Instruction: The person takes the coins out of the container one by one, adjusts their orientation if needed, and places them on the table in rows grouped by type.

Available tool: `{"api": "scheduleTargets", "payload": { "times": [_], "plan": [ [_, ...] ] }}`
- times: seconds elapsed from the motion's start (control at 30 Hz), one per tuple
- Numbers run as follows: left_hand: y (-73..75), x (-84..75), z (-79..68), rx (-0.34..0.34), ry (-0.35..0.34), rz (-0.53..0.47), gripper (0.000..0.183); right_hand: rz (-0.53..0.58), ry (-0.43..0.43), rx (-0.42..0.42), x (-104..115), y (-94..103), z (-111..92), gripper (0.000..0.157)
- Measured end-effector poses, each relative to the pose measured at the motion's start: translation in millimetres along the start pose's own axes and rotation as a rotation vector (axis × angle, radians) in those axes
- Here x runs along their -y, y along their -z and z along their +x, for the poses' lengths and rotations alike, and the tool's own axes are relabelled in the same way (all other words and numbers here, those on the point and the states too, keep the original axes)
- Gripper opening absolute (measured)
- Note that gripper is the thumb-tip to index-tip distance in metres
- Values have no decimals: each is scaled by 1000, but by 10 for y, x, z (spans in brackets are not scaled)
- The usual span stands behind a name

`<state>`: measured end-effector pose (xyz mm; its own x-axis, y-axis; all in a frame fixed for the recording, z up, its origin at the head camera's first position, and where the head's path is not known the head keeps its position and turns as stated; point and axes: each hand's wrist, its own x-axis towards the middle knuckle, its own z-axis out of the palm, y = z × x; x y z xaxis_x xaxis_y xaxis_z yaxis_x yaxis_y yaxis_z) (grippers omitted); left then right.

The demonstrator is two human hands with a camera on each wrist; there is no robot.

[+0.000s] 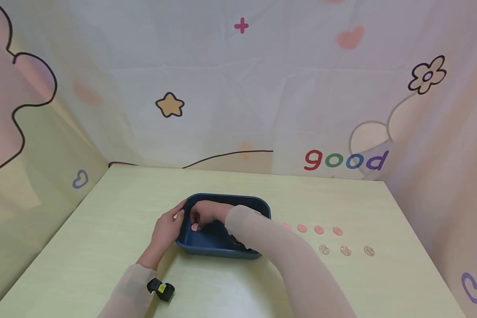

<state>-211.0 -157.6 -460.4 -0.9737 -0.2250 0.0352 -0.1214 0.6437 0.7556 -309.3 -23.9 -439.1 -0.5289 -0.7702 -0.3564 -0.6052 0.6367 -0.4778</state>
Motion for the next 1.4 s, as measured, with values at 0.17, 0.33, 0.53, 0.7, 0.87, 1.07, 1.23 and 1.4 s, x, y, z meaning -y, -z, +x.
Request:
{"api": "scheduleTargets", "payload": {
  "times": [0.17,0.33,0.53,0.7,0.87,1.07,1.23,1.4],
  "plan": [
    [9,2,0,-3,6,-7,45,-21,6,-2,12,-5,19,14],
    [13,1,7,1,10,-9,45,-28,2,-22,17,3,16,11],
    [8,0,-4,-8,-10,-3,44,-22,-10,-35,-26,34,11,5],
    [3,3,-9,-5,-7,-3,45,16,-15,-19,-93,49,14,11],
    [6,-2,-5,-11,-6,-2,45,64,-11,-20,-88,146,-73,16],
    [-16,-18,-1,-9,-14,25,45,105,9,-99,-93,360,-361,23],
    [-25,-13,5,-10,-4,33,44,231,0,-183,-184,514,-718,25],
    [-17,-9,-1,-20,3,30,44,361,-50,-248,-316,604,-1138,27]
  ]
}}
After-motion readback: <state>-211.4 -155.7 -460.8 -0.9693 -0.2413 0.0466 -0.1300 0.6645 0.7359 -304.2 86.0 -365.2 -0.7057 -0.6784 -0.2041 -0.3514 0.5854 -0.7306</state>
